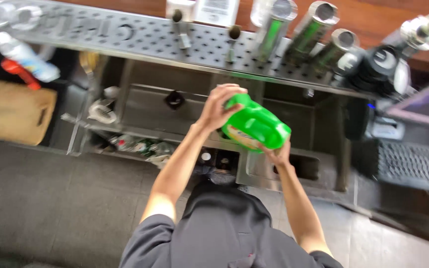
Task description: Refilling a small bottle with cleaning liquid and rinsing a rag in a sink behind a bar.
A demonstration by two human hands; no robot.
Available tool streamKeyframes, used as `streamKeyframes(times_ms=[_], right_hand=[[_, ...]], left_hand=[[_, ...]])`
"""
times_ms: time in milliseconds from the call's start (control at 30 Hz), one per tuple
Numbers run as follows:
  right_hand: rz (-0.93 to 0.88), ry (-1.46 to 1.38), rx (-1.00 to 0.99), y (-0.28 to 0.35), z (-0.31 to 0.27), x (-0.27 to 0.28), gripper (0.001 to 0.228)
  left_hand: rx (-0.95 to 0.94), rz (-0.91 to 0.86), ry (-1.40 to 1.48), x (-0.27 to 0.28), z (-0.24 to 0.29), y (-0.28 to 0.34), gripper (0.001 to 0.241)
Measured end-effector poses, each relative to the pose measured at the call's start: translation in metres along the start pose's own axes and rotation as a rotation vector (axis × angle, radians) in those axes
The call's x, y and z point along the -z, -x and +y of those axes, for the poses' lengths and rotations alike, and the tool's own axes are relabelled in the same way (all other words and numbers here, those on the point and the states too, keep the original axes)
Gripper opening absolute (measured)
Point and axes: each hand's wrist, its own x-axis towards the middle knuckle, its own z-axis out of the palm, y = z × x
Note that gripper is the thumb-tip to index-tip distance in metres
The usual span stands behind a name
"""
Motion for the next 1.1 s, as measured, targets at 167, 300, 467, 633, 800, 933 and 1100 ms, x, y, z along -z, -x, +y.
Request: streamKeyframes(times_ms=[167, 300, 467, 633, 800, 933, 1100], right_hand=[[0.007, -0.019, 0.185, -0.028, -0.006, -0.003, 0.076], [-0.074, -0.178, 0.199, -0.05, 0.003, 0.005, 0.066], [-0.17, -0.223, 0.203, -0.07, -0.016, 0.002, 0.069], [-0.22, -0.223, 0.275, -0.087, -0.028, 0.009, 0.072], [-0.241, -0.214, 0.198, -0.097, -0.032, 0.009, 0.075], [-0.064, -0.033, 0.145, -0.104, 0.013, 0.015, 0.076], [-0.121, -0.049, 0.057, -0.09, -0.013, 0.007, 0.06]], left_hand=[[0.056, 0.06, 0.053, -0.017, -0.014, 0.001, 0.032], [0.15, 0.166, 0.179, -0.035, -0.03, 0.0, 0.028], [0.114, 0.265, 0.183, -0.042, -0.038, 0.0, 0.029], [0.079, 0.292, 0.248, -0.055, -0.056, -0.009, 0.031], [0.122, 0.315, 0.043, -0.068, -0.077, -0.028, 0.038], [0.087, 0.295, -0.128, -0.062, -0.063, -0.031, 0.034], [0.183, 0.239, 0.076, -0.052, -0.058, -0.023, 0.03]])
